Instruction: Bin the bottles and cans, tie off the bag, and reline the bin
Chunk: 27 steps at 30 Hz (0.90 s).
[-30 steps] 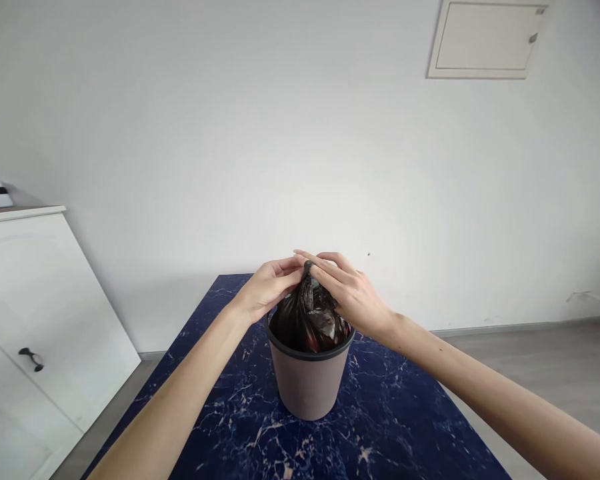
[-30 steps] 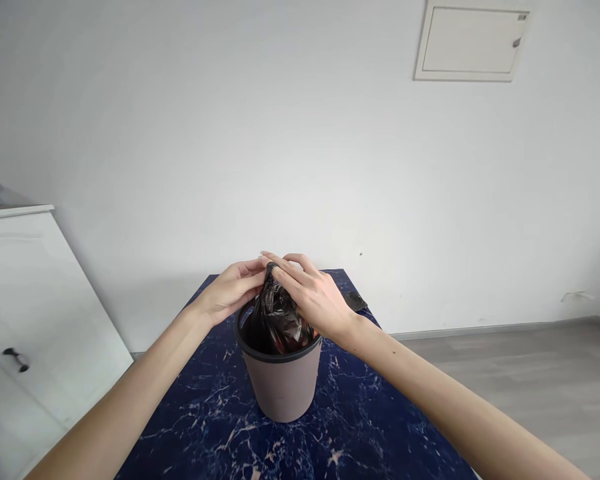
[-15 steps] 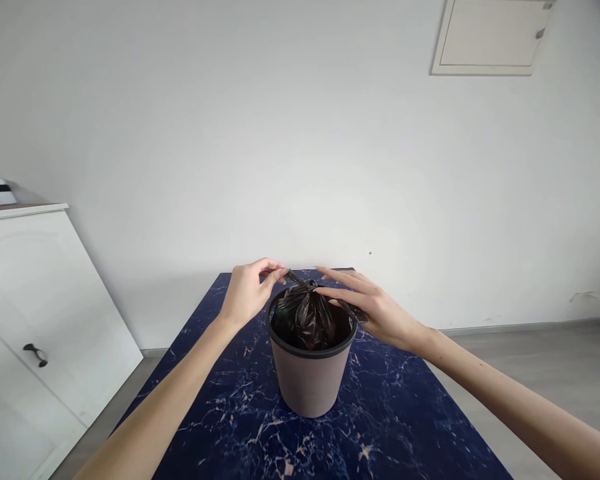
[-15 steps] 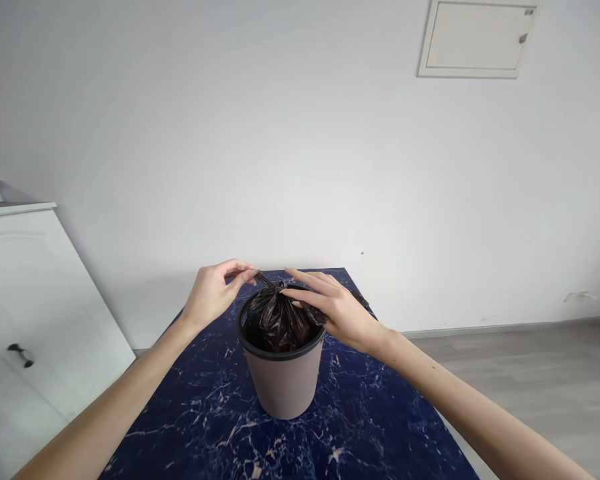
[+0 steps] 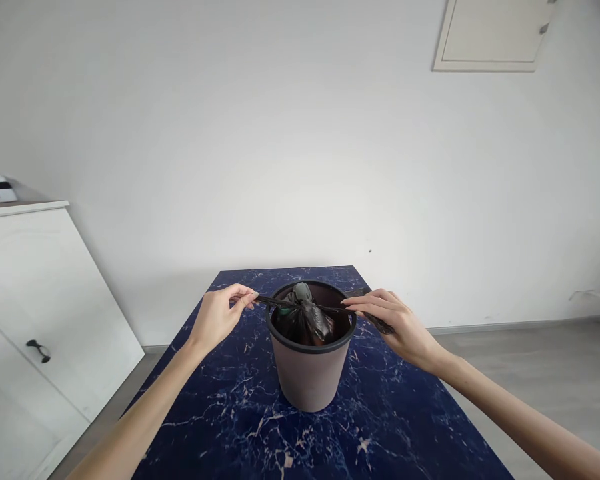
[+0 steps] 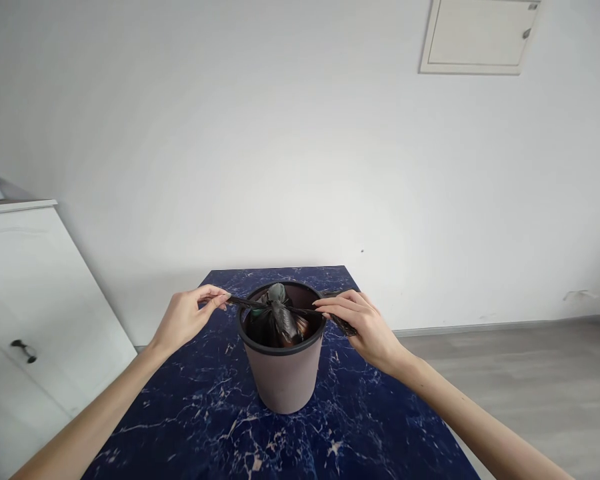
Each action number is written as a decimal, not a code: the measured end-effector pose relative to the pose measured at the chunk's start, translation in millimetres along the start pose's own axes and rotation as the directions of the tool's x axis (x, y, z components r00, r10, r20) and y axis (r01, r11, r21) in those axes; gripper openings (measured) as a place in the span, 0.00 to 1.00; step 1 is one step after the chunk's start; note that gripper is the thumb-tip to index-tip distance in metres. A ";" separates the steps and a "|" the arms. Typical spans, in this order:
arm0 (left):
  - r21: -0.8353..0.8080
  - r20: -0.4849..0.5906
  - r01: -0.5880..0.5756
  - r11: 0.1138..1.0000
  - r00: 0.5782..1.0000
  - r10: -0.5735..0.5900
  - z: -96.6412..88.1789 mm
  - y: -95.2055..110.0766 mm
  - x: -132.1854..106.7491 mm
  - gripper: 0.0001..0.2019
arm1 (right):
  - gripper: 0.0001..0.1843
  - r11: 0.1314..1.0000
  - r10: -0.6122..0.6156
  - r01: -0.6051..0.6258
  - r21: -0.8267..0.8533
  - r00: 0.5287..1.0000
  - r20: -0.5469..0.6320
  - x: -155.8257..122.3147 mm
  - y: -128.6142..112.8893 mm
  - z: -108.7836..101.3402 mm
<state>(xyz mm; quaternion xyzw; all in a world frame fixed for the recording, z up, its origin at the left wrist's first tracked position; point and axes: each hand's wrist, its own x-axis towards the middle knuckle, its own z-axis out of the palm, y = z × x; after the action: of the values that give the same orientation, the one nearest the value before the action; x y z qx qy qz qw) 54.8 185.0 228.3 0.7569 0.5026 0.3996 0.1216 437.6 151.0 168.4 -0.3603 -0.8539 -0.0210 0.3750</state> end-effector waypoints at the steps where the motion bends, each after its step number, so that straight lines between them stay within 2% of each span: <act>1: -0.001 -0.001 0.006 1.000 1.000 -0.006 -1.3 -0.9 -0.7 0.17 | 0.29 1.000 0.006 -0.006 0.007 1.000 0.000 -0.1 0.1 -0.4; 6: -0.032 0.021 0.022 0.999 1.000 -0.021 -10.9 6.9 -1.8 0.20 | 0.20 0.988 0.092 -0.092 0.124 0.996 0.006 6.0 -4.2 -7.9; 10: -0.054 0.059 0.017 0.998 0.998 -0.014 -14.9 24.3 -4.2 0.17 | 0.16 0.959 0.208 -0.209 0.189 0.978 0.025 24.1 -24.6 -18.4; 13: -0.051 0.051 -0.017 0.999 0.998 0.020 -10.8 36.1 -9.1 0.14 | 0.17 0.977 0.180 -0.177 0.120 0.984 -0.009 49.5 -48.9 -20.7; 15: -0.067 0.030 -0.034 0.997 0.999 0.036 -6.3 40.8 -12.9 0.13 | 0.15 0.988 0.153 -0.152 -0.015 0.986 0.074 70.7 -63.8 -15.6; 18: -0.094 0.005 -0.031 0.995 0.999 0.031 -0.8 42.5 -18.9 0.12 | 0.15 0.956 0.221 -0.155 -0.250 0.939 0.264 100.9 -77.0 2.0; 21: -0.122 -0.017 0.008 0.993 1.000 -0.010 1.4 38.9 -28.1 0.14 | 0.15 0.932 0.282 -0.158 -0.326 0.882 0.378 120.1 -80.8 23.4; 24: -0.222 -0.082 0.122 0.967 0.986 -0.144 3.7 31.0 -47.4 0.22 | 0.19 0.917 0.333 -0.157 -0.367 0.808 0.486 126.1 -82.4 39.6; 27: -0.318 -0.143 0.248 0.915 0.942 -0.305 13.2 18.0 -81.1 0.26 | 0.12 0.899 0.383 -0.176 -0.400 0.759 0.527 124.3 -83.6 49.2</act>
<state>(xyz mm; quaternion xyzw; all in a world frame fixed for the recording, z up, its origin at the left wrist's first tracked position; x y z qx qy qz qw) 62.2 109.9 191.1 0.6098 0.5487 0.5189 0.2404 297.0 178.7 234.2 -0.5304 -0.8474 0.0086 0.0226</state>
